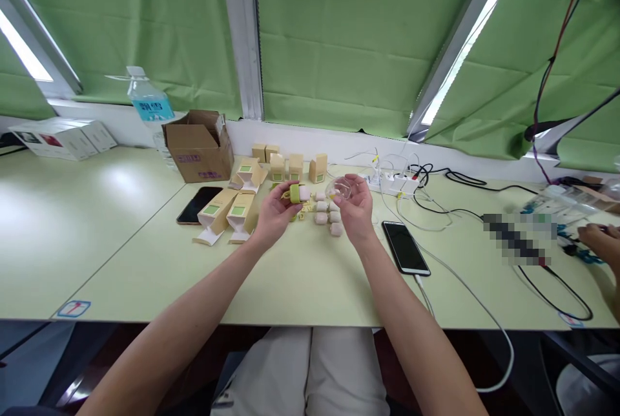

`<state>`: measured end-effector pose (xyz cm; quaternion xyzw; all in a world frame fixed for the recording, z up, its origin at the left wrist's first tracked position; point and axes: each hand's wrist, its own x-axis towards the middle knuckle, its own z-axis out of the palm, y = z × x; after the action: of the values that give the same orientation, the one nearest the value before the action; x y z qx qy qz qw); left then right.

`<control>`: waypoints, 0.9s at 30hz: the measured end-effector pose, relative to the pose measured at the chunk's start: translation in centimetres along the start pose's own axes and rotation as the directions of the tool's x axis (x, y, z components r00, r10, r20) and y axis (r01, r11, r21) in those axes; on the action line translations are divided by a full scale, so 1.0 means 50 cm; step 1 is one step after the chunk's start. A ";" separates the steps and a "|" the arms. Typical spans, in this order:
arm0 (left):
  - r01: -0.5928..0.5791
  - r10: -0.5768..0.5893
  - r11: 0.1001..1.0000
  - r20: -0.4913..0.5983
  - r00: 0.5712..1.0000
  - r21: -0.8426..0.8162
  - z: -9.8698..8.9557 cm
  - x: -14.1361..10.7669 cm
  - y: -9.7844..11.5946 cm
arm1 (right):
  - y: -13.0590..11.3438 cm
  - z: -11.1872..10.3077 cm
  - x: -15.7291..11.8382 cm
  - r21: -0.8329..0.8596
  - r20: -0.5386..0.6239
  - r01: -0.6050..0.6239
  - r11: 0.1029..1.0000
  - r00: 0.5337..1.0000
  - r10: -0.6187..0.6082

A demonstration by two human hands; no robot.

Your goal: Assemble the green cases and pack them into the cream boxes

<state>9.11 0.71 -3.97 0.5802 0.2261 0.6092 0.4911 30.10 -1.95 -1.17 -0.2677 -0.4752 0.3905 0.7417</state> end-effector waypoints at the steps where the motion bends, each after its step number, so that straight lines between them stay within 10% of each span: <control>1: -0.006 0.006 1.000 -0.005 1.000 0.004 0.000 0.000 -0.001 | 0.015 0.001 0.000 0.043 -0.011 -0.037 0.998 0.999 0.038; 11: -0.117 0.116 0.985 0.012 0.993 0.126 0.011 -0.012 -0.002 | 0.022 0.006 -0.050 0.066 0.157 -0.289 0.955 0.948 0.276; 27: -0.192 0.151 0.909 0.135 0.979 0.370 0.011 -0.026 0.006 | 0.043 0.019 -0.057 -0.010 0.171 -0.255 0.967 0.952 0.253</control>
<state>9.32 -0.71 -4.22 0.7129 0.2625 0.5635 0.3245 27.85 -3.11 -3.88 -0.2876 -0.4965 0.5067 0.6434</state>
